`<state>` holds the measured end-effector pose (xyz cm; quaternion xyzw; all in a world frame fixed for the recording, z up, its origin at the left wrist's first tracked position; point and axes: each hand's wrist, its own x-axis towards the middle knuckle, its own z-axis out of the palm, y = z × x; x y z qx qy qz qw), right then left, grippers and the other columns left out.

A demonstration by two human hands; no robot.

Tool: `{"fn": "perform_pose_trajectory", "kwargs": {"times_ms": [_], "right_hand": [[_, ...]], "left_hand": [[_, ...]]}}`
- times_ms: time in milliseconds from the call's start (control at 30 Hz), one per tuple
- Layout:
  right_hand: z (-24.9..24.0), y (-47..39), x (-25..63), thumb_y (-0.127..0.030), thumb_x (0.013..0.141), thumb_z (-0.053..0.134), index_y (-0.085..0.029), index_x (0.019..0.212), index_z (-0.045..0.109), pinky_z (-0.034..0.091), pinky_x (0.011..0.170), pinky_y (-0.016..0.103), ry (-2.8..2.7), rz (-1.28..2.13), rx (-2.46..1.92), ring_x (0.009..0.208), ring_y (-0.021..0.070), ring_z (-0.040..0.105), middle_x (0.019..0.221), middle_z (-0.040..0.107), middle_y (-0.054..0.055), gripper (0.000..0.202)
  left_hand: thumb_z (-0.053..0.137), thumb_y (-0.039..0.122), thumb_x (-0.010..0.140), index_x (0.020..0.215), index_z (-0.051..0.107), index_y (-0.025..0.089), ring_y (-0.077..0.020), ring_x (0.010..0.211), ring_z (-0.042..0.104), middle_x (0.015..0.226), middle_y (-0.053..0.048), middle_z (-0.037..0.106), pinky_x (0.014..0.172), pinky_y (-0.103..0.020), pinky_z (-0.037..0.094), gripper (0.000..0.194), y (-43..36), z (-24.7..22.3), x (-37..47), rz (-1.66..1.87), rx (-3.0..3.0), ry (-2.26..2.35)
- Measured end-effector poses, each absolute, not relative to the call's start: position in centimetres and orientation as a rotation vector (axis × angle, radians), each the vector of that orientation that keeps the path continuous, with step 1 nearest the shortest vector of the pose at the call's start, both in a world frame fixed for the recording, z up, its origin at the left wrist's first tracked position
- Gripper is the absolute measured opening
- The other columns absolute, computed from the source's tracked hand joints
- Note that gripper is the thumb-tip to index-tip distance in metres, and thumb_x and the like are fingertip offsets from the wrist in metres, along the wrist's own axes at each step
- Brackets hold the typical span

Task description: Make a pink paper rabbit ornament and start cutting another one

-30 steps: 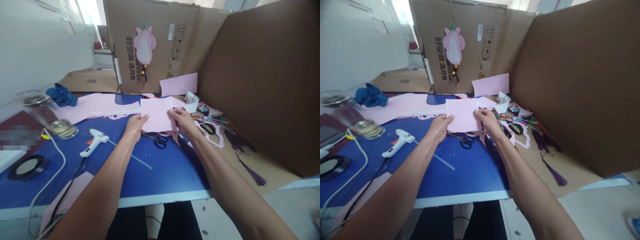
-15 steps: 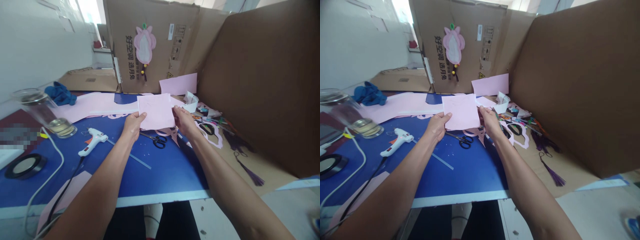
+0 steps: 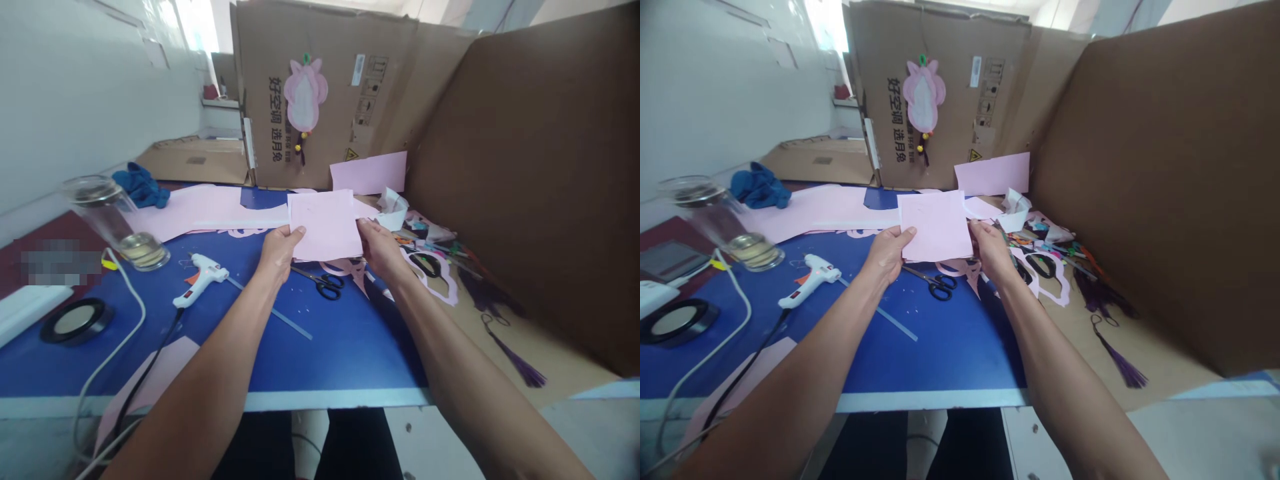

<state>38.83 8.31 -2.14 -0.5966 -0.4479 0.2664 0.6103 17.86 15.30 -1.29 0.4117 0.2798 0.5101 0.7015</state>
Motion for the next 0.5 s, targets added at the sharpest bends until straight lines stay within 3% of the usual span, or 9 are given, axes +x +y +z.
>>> {"fn": "perform_pose_trajectory", "kwargs": {"times_ms": [200,333,500], "right_hand": [[-2.3,8.0,38.6,-0.061,0.08,0.078,-0.022,0.095,0.076,0.055,0.056,0.034,-0.867,0.699,-1.356,0.068,0.0246,0.071,0.079,0.078,0.005,0.042],[-1.6,7.4,37.5,-0.048,0.074,0.079,-0.019,0.09,0.077,0.046,0.053,0.028,-0.986,0.572,-1.461,0.058,0.0178,0.063,0.067,0.073,0.001,0.033],[-0.5,6.6,36.2,-0.038,0.076,0.072,-0.019,0.082,0.074,0.048,0.056,0.03,-1.092,0.51,-1.511,0.061,0.0192,0.065,0.069,0.074,0.005,0.02]], "left_hand": [[0.096,0.034,0.074,0.086,0.081,0.015,-0.0296,0.092,0.082,0.083,-0.011,0.083,0.087,-0.043,0.066,0.027,15.1,-0.9,17.8,1.179,0.923,0.606],[0.093,0.033,0.076,0.085,0.081,0.016,-0.028,0.092,0.081,0.084,-0.009,0.084,0.087,-0.04,0.064,0.023,15.2,-0.9,17.7,1.227,0.899,0.568],[0.094,0.032,0.072,0.085,0.081,0.016,-0.0295,0.097,0.081,0.088,-0.011,0.085,0.092,-0.042,0.063,0.024,15.4,-0.4,17.4,1.246,0.815,0.515]]}}
